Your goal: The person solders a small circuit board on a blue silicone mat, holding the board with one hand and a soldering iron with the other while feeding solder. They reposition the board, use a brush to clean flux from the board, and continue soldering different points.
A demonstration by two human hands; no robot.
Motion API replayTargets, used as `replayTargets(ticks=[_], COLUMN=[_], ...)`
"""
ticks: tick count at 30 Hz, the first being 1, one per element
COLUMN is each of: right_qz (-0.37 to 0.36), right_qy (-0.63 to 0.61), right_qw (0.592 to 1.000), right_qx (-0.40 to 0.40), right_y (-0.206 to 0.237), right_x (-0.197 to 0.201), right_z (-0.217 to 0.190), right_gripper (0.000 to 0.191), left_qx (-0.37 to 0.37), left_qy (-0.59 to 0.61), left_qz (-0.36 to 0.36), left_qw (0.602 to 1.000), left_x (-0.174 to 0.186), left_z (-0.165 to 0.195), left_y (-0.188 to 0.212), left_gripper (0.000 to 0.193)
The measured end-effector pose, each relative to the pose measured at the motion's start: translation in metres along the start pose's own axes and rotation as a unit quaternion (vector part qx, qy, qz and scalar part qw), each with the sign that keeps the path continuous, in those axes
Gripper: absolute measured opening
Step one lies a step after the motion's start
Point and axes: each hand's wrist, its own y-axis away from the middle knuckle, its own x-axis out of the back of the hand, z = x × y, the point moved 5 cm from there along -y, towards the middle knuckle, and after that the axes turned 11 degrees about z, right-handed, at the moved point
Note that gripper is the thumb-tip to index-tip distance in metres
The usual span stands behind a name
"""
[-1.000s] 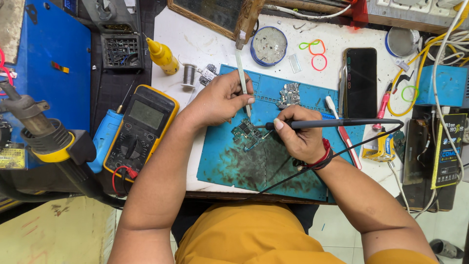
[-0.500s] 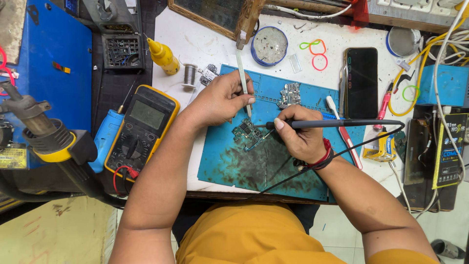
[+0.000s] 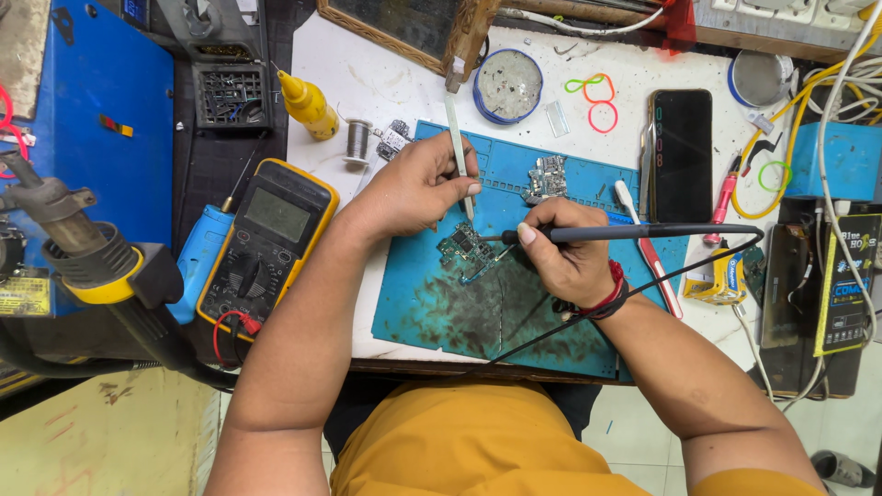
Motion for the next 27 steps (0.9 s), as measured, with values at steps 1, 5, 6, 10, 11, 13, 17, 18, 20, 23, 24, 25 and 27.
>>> replayTargets(ticks=[1,5,6,10,11,13,17,18,20,23,24,25,27], right_qz=[-0.001,0.000,0.001,0.000,-0.001,-0.001,-0.002,0.000,0.006,0.000,0.004,0.007,0.009], right_qy=[0.000,-0.001,-0.001,0.000,0.000,-0.004,-0.003,-0.004,-0.006,-0.007,-0.003,0.000,0.002], right_qw=[1.000,1.000,1.000,1.000,1.000,1.000,1.000,1.000,1.000,1.000,1.000,1.000,1.000], right_qx=[-0.004,-0.003,-0.001,-0.001,-0.004,-0.003,0.003,0.001,-0.003,-0.006,-0.003,0.000,0.009], right_y=[-0.0001,-0.0009,-0.0011,-0.0011,-0.0010,-0.0011,-0.0014,-0.0015,-0.0008,-0.0007,-0.0006,-0.0007,-0.0008], right_x=[-0.0003,-0.0002,-0.0007,-0.0009,-0.0004,-0.0006,-0.0001,-0.0003,0.0005,-0.0005,-0.0001,0.0001,0.0002], right_z=[0.0003,-0.0013,-0.0019,-0.0017,-0.0012,-0.0012,-0.0016,-0.0014,-0.0012,-0.0006,-0.0007,-0.0007,-0.0012], right_gripper=[0.011,0.010,0.010,0.010,0.010,0.010,0.011,0.011,0.012,0.011,0.011,0.011,0.011], left_qx=[0.004,-0.025,-0.015,-0.015,-0.014,-0.012,-0.009,-0.005,-0.003,-0.013,-0.014,-0.016,-0.007], left_qy=[0.001,0.007,0.003,-0.015,-0.014,-0.012,-0.003,-0.009,-0.013,-0.009,-0.008,-0.007,-0.007], left_qz=[0.000,0.005,0.005,0.005,0.005,0.006,0.004,0.005,0.005,0.004,0.004,0.003,0.003], left_qw=[1.000,1.000,1.000,1.000,1.000,1.000,1.000,1.000,1.000,1.000,1.000,1.000,1.000], left_x=[0.0000,0.0012,0.0014,0.0015,0.0010,0.0013,0.0012,0.0019,0.0014,0.0014,0.0012,0.0011,0.0012], left_z=[-0.0006,0.0023,0.0012,0.0016,0.0021,0.0028,0.0042,0.0036,0.0032,0.0034,0.0032,0.0031,0.0018], left_y=[-0.0002,-0.0005,-0.0003,0.0001,0.0000,0.0004,0.0010,0.0010,0.0012,0.0002,0.0002,0.0002,0.0003], left_gripper=[0.015,0.016,0.016,0.016,0.016,0.016,0.016,0.016,0.016,0.016,0.016,0.016,0.016])
